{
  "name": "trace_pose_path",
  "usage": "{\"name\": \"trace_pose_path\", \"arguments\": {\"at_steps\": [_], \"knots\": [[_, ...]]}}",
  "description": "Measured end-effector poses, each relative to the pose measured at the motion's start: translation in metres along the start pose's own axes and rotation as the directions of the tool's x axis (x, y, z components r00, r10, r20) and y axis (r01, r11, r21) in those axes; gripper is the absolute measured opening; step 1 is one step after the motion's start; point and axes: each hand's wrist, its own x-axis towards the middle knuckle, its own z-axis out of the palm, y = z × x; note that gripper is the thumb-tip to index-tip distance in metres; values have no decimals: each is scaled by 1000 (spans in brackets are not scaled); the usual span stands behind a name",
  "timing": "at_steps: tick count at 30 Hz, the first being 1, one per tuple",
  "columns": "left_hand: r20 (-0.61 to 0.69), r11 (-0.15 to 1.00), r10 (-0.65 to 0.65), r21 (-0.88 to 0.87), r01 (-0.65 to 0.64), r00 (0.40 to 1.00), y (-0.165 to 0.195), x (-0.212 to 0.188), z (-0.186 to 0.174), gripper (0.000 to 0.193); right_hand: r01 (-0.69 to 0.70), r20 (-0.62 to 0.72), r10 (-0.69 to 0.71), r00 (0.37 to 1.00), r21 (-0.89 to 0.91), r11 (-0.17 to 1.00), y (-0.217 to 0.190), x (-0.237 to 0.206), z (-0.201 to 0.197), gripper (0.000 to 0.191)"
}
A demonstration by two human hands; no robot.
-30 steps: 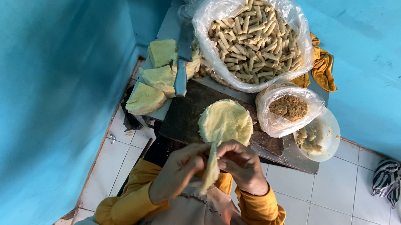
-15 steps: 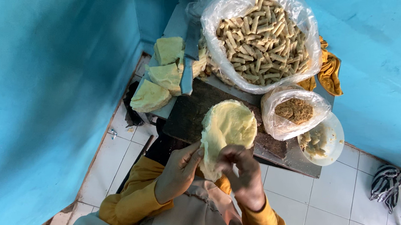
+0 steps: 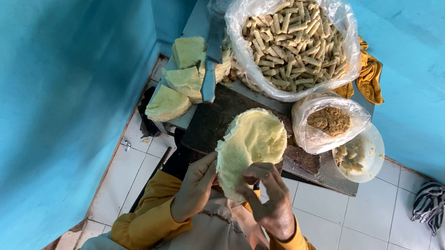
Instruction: The person peels thin sheets off round layered cakes by hand, working one cake at a time over their lap and placing the separated layers and trimmed pieces on the table beside them.
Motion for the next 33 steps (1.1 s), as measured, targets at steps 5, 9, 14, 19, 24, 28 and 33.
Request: {"name": "trace_pose_path", "arguments": {"at_steps": [5, 9, 14, 19, 24, 28, 33], "knots": [[5, 999, -41, -12, 41, 999, 15, -2, 8, 45, 114, -51, -131, 990, -246, 963, -2, -3, 6, 23], [68, 996, -23, 92, 17, 997, 30, -2, 15, 50, 59, -105, -85, 991, -233, 971, -2, -1, 6, 20], [82, 1000, -27, 18, 26, 996, 35, -4, 19, 51, 324, 47, -328, 944, -343, 882, -5, 1, 7, 27], [73, 998, -9, 60, 5, 997, 32, -6, 21, 53, 180, -51, -217, 975, -398, 900, -11, 4, 9, 22], [28, 955, 19, 295, -27, 999, 29, -6, 26, 39, 252, -26, -288, 957, -409, 877, -11, 4, 12, 32], [14, 904, 87, 418, -85, 996, 28, -6, 29, 42, 302, -34, -362, 932, -482, 823, 5, -5, 16, 28], [-153, 856, -44, 504, 116, 987, 31, -3, 29, 46, -36, -185, 87, 979, 262, 964, 43, -14, 16, 24]]}}
